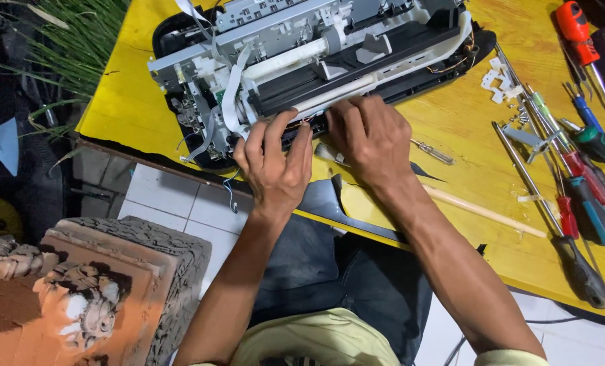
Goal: The person manipulates wires and internal components of a disassembled electronic device on a yellow workbench. They use a brush to clean parts and a screwdriver to adjust components within the device's chassis.
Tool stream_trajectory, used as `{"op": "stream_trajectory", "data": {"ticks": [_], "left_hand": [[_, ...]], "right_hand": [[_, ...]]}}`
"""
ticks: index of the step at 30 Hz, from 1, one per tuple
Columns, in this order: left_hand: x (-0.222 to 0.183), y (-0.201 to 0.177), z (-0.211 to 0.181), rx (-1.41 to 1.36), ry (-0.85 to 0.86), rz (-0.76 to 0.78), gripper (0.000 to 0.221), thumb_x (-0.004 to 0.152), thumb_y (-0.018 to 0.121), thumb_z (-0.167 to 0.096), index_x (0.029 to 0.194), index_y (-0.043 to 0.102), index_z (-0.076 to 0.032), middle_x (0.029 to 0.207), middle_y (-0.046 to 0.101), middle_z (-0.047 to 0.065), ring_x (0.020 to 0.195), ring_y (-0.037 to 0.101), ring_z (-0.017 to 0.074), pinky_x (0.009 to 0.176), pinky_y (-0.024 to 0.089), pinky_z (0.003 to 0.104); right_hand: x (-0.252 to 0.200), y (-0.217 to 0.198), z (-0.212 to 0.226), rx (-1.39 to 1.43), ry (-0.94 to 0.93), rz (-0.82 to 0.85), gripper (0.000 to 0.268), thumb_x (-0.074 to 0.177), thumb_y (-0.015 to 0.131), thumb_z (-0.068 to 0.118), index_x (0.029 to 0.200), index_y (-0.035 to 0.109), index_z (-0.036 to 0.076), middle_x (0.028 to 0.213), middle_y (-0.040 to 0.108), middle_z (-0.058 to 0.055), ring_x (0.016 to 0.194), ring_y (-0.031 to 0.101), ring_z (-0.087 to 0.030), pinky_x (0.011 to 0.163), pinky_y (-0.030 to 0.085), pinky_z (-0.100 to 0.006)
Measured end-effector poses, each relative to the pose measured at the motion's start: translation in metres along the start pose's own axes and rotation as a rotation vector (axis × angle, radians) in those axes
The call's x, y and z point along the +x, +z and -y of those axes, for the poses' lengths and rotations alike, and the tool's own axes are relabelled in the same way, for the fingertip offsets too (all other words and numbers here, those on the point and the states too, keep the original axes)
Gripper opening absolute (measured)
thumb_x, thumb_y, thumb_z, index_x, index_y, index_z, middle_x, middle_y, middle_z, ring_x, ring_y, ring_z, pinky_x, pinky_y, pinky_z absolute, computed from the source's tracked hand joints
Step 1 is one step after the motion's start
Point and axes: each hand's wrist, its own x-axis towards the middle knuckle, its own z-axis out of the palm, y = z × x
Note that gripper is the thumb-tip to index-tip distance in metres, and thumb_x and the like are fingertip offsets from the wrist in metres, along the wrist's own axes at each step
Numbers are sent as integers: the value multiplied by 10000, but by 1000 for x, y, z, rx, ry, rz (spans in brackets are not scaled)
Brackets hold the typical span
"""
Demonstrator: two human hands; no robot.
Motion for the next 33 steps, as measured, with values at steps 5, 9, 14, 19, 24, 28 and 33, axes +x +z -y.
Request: {"op": "stream_trajectory", "data": {"ticks": [5,9,14,19,24,28,33], "left_hand": [[-14,7,7,-76,-17,-3,58,937,752,-90,926,779,-140,1146,697,51,1103,548,258,957,392,418],[-27,8,14,-207,-21,-130,125,892,764,-43,949,826,-136,1057,741,47,1012,608,262,910,498,385],[-15,-17,8,-129,-95,-49,136,885,738,-103,981,817,-155,883,679,12,817,550,214,751,469,362],[-14,-17,6,-166,-154,130,195,954,674,-81,1110,773,-16,652,512,36,554,537,235,524,447,337],[-10,-20,0,-108,-114,174,256,938,662,-78,1165,767,-24,611,499,31,504,522,216,494,450,309],[-19,-16,-9,-19,-136,230,358,906,660,-123,1243,733,-27,619,524,26,534,566,224,507,480,339],[-23,-6,-16,94,-157,258,408,878,644,-196,1219,713,17,590,549,30,525,593,220,518,508,348]], "right_hand": [[-3,4,1,-23,-66,-6,92,953,747,171,996,708,99,828,641,-71,684,612,-189,587,549,-281],[5,0,4,16,-82,-1,78,938,751,148,988,722,95,806,646,-75,672,628,-187,582,552,-281],[7,0,2,58,-61,18,64,959,735,146,940,707,92,747,607,-59,629,619,-174,551,526,-252],[11,2,3,43,-45,-2,98,993,696,167,940,694,84,745,596,-51,596,593,-158,519,491,-230],[11,1,4,84,-19,8,86,977,714,152,936,676,86,735,539,-37,561,548,-164,476,462,-248],[10,-2,7,114,-3,29,115,1027,659,175,969,683,79,746,535,-47,575,541,-162,494,463,-241],[11,-4,6,131,-2,56,100,1033,671,166,1000,683,73,780,537,-48,597,564,-165,496,472,-248]]}}
